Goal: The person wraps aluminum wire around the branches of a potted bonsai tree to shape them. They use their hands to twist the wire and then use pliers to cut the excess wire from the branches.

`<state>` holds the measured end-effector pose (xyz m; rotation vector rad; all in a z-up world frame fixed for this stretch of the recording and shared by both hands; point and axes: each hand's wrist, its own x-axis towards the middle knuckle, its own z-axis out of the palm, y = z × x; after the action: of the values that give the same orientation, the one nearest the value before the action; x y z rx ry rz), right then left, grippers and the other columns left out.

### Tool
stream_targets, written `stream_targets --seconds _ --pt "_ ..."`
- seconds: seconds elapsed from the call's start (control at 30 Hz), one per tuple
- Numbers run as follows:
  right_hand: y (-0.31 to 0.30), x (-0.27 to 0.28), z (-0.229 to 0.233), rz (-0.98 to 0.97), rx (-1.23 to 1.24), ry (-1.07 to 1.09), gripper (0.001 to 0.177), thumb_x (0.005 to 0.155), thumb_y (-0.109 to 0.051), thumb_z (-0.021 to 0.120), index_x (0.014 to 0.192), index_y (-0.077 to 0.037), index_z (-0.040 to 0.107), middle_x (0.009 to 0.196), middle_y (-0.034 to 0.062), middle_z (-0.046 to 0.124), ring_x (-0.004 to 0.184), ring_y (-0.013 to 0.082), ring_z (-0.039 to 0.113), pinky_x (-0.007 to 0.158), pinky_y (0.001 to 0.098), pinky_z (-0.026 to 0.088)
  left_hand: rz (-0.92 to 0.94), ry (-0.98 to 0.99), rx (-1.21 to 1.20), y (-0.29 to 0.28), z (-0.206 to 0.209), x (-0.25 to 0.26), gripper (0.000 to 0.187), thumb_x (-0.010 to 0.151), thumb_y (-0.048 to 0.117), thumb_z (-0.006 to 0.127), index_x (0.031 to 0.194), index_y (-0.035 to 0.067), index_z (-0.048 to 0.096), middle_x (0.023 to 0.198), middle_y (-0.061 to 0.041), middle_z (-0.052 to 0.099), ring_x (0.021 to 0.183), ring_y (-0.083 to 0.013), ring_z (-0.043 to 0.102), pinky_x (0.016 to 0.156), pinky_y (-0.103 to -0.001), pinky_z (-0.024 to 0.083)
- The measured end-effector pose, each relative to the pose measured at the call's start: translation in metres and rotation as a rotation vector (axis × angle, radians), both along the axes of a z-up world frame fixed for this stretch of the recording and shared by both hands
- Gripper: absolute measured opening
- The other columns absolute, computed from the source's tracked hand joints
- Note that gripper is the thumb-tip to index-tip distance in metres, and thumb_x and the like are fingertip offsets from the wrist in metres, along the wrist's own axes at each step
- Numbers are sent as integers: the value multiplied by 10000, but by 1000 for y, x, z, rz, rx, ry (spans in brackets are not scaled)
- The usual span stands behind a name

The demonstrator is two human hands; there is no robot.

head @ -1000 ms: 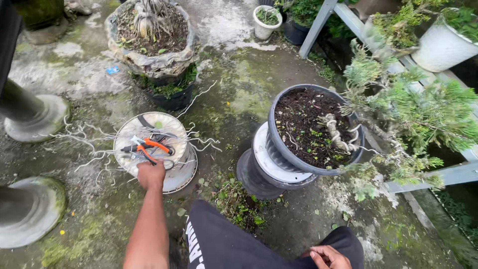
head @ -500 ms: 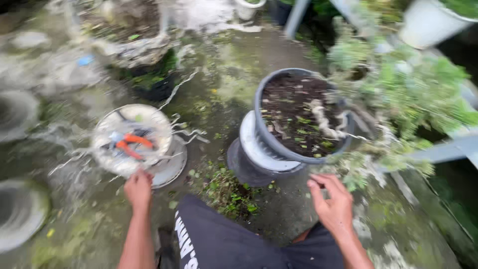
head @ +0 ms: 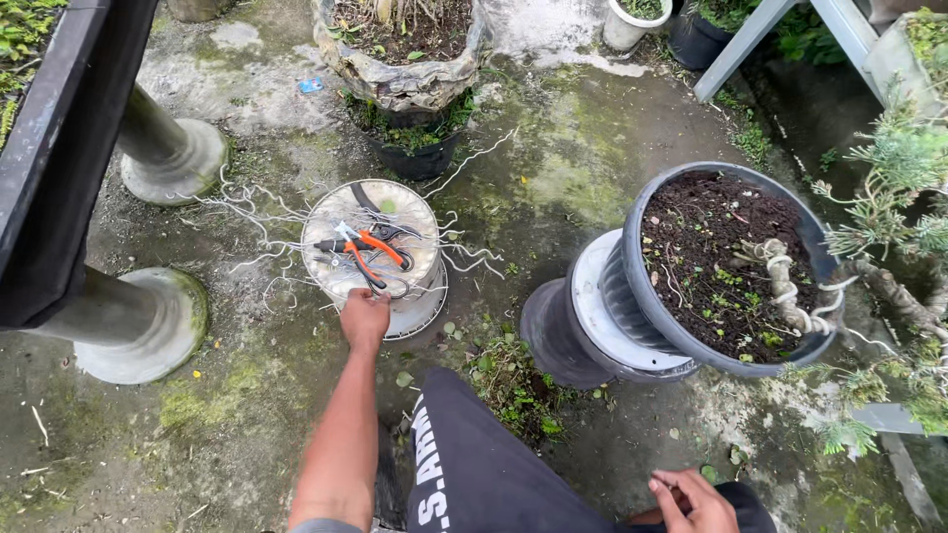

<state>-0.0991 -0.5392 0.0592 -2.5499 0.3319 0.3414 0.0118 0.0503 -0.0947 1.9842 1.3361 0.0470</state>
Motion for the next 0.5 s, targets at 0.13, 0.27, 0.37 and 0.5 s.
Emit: stream_targets --seconds 0.13,0.27,0.37,0.5 --pt "-40 -15 -60 32 -45 -67 165 821 -358 839 944 -291 926 893 -155 832 622 38 713 665 165 545 76 -33 118 -15 3 6 447 850 519 832 1102 191 661 1027 -131 784 1045 -430 723 895 -545 523" --pt "-47 -10 -61 137 -43 14 186 847 -401 804 945 -299 925 900 -173 840 670 19 729 677 176 544 117 146 18 -13 45 7 327 904 453 782 1155 262 694 1121 -101 787 1065 -366 735 840 -514 554" --pt "-47 -7 -55 222 -44 60 267 883 -473 747 1031 -301 887 911 -141 796 753 60 781 765 218 578 44 196 -3 3 41 3 369 895 455 711 1198 257 781 1185 -119 783 1128 -385 721 895 -485 560" --pt "-13 1 12 320 -3 256 292 1007 -434 652 1178 -257 809 1037 -66 752 953 131 789 862 316 567 227 -266 -244 21 -13 -5 296 987 367 728 1009 73 747 792 -78 760 525 -251 696 427 -338 472"
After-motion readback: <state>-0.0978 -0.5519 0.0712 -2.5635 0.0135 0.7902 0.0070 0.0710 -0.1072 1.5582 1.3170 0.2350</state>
